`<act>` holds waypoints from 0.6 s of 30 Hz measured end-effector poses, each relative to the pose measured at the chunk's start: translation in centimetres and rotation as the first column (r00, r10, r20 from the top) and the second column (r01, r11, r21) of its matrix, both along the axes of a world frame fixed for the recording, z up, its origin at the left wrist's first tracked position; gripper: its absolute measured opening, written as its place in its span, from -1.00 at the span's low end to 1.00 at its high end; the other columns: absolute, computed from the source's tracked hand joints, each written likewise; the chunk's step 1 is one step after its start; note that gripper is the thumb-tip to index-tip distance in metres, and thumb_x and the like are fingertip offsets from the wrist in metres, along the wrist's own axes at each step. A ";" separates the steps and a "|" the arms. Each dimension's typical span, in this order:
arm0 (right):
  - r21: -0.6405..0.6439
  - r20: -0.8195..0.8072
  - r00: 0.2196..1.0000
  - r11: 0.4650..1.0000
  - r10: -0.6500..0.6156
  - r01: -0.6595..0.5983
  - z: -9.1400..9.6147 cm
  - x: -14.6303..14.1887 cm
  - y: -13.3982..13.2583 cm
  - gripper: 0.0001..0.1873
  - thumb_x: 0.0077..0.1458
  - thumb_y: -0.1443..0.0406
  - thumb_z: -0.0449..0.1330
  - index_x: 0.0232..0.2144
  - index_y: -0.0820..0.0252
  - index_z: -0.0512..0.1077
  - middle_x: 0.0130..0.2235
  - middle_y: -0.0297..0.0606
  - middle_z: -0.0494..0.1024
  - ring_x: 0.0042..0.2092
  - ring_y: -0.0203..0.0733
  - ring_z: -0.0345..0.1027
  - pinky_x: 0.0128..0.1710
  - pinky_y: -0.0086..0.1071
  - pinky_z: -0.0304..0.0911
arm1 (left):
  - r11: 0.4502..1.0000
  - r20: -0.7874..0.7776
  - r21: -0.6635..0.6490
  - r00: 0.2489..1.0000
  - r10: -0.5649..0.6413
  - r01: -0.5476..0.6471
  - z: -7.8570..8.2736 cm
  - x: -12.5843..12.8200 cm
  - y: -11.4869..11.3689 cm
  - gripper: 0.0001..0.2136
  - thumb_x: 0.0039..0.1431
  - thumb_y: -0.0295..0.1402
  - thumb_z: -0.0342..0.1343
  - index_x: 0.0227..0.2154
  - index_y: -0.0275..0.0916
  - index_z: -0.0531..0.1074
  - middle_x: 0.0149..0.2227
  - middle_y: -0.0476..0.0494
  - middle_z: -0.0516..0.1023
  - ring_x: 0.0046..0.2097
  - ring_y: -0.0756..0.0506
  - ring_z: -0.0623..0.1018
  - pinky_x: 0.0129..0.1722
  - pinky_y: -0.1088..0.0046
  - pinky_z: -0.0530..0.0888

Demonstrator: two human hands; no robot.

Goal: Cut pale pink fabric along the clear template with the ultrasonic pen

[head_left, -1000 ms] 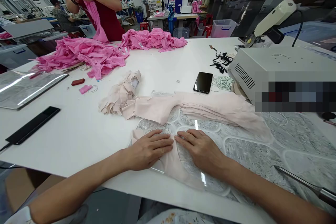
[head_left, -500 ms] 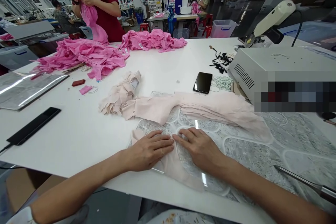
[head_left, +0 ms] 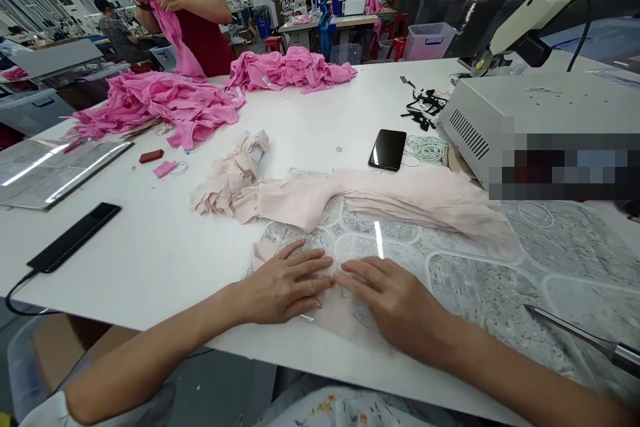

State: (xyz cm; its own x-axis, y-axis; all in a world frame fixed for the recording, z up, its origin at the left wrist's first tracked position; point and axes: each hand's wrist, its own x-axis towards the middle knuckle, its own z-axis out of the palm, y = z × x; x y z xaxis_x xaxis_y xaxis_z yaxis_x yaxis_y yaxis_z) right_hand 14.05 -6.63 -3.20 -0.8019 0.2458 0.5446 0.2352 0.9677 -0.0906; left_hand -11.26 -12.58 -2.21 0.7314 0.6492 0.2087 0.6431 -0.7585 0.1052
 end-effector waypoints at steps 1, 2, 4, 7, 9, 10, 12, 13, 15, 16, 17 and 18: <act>-0.025 -0.015 0.999 0.999 0.031 -0.031 0.2 0.3 -0.8 -0.57 0.08 0.60 0.00 -0.05 0.35 0.45 -0.08 -0.07 0.58 -0.11 -0.10 0.41 -0.17 -0.24 0.43 | 1.000 -0.003 -0.008 1.000 -0.001 0.001 0.0 -0.1 0.0 -0.64 0.42 -0.20 -0.11 0.13 -0.25 0.35 0.21 -0.28 0.37 0.24 -0.25 0.34 0.30 0.00 0.13; -0.048 -0.021 0.998 0.997 0.056 -0.057 0.3 0.6 -1.5 -0.60 0.09 0.59 0.01 -0.07 0.38 0.46 -0.09 -0.06 0.58 -0.10 -0.09 0.41 -0.15 -0.23 0.44 | 1.000 -0.003 -0.012 1.000 0.000 0.000 0.0 -0.1 -0.1 -0.64 0.42 -0.18 -0.10 0.13 -0.24 0.35 0.21 -0.28 0.36 0.25 -0.26 0.34 0.30 -0.01 0.12; -0.070 -0.031 0.997 0.995 0.067 -0.069 0.2 1.2 -2.8 -0.62 0.10 0.59 -0.01 -0.10 0.43 0.47 -0.09 -0.05 0.59 -0.10 -0.09 0.42 -0.15 -0.21 0.44 | 1.000 0.002 -0.005 1.000 -0.002 0.002 0.0 -0.2 -0.1 -0.63 0.41 -0.16 -0.09 0.12 -0.25 0.35 0.22 -0.31 0.35 0.26 -0.27 0.32 0.30 -0.03 0.10; -0.067 -0.031 0.998 0.996 0.058 -0.060 -0.2 1.5 -3.7 -0.60 0.12 0.59 -0.04 -0.06 0.44 0.47 -0.07 -0.06 0.59 -0.09 -0.09 0.43 -0.13 -0.19 0.46 | 0.999 0.024 0.029 0.999 -0.024 0.024 0.2 0.0 -0.4 -0.63 0.41 -0.17 -0.09 0.12 -0.28 0.34 0.21 -0.33 0.36 0.26 -0.24 0.32 0.32 0.00 0.05; -0.063 -0.034 0.998 0.997 0.049 -0.051 -0.6 1.4 -3.8 -0.60 0.14 0.59 -0.04 -0.06 0.44 0.46 -0.07 -0.05 0.60 -0.08 -0.09 0.43 -0.12 -0.19 0.46 | 0.998 0.033 0.038 0.998 -0.044 0.043 0.3 0.3 -0.6 -0.62 0.41 -0.16 -0.09 0.12 -0.28 0.33 0.17 -0.31 0.41 0.25 -0.22 0.33 0.33 0.02 0.03; -0.059 -0.040 0.998 0.997 0.045 -0.047 -0.6 1.3 -3.8 -0.61 0.14 0.58 -0.04 -0.06 0.43 0.46 -0.08 -0.05 0.60 -0.08 -0.09 0.44 -0.12 -0.18 0.47 | 0.998 0.033 0.037 0.998 -0.050 0.049 0.3 0.4 -0.7 -0.62 0.41 -0.16 -0.09 0.12 -0.28 0.33 0.15 -0.30 0.43 0.25 -0.22 0.33 0.34 0.03 0.03; -0.058 -0.053 0.998 0.997 0.038 -0.041 -0.6 1.1 -3.7 -0.62 0.15 0.57 -0.03 -0.07 0.42 0.47 -0.08 -0.05 0.60 -0.08 -0.09 0.45 -0.12 -0.18 0.48 | 0.998 0.029 0.030 0.998 -0.052 0.051 0.2 0.6 -0.8 -0.62 0.41 -0.15 -0.09 0.10 -0.29 0.35 0.11 -0.28 0.46 0.23 -0.23 0.35 0.33 0.04 0.03; -0.064 -0.064 0.997 0.997 0.034 -0.038 -0.5 1.1 -3.8 -0.61 0.15 0.57 -0.03 -0.07 0.40 0.47 -0.08 -0.06 0.61 -0.08 -0.09 0.46 -0.11 -0.18 0.48 | 0.999 0.027 0.026 0.998 -0.049 0.048 0.2 0.6 -0.9 -0.62 0.41 -0.15 -0.09 0.10 -0.29 0.35 0.11 -0.27 0.47 0.23 -0.23 0.35 0.33 0.04 0.04; -0.086 -0.089 0.996 0.996 0.022 -0.030 -0.4 1.9 -4.0 -0.60 0.13 0.59 -0.03 -0.08 0.37 0.48 -0.09 -0.09 0.61 -0.07 -0.11 0.47 -0.08 -0.21 0.47 | 0.999 0.028 0.020 0.999 -0.042 0.041 0.0 0.7 -1.1 -0.63 0.41 -0.15 -0.09 0.09 -0.29 0.35 0.11 -0.28 0.47 0.22 -0.23 0.36 0.33 0.04 0.05; -0.102 -0.109 0.994 0.995 0.005 -0.016 -0.4 2.8 -4.2 -0.58 0.12 0.60 -0.03 -0.08 0.35 0.49 -0.09 -0.10 0.61 -0.06 -0.12 0.47 -0.07 -0.24 0.47 | 0.999 0.032 0.022 0.999 -0.041 0.040 -0.1 0.7 -1.1 -0.62 0.41 -0.15 -0.09 0.09 -0.30 0.35 0.11 -0.28 0.46 0.22 -0.23 0.36 0.33 0.04 0.05; -0.122 -0.115 0.993 0.993 -0.016 0.002 -0.5 4.1 -4.4 -0.57 0.11 0.59 -0.01 -0.05 0.33 0.48 -0.08 -0.10 0.60 -0.04 -0.12 0.47 -0.05 -0.26 0.46 | 0.999 0.036 0.023 0.999 -0.041 0.040 -0.2 0.7 -1.2 -0.62 0.41 -0.15 -0.10 0.10 -0.30 0.34 0.11 -0.29 0.46 0.22 -0.23 0.35 0.33 0.03 0.05; -0.159 -0.117 0.991 0.986 -0.069 0.050 -0.7 5.7 -4.6 -0.58 0.12 0.56 0.03 -0.02 0.30 0.47 -0.05 -0.10 0.59 -0.02 -0.11 0.47 -0.04 -0.27 0.45 | 0.999 0.041 0.024 0.998 -0.041 0.040 -0.3 0.6 -1.2 -0.61 0.41 -0.15 -0.10 0.11 -0.30 0.33 0.12 -0.30 0.45 0.22 -0.23 0.35 0.32 0.03 0.05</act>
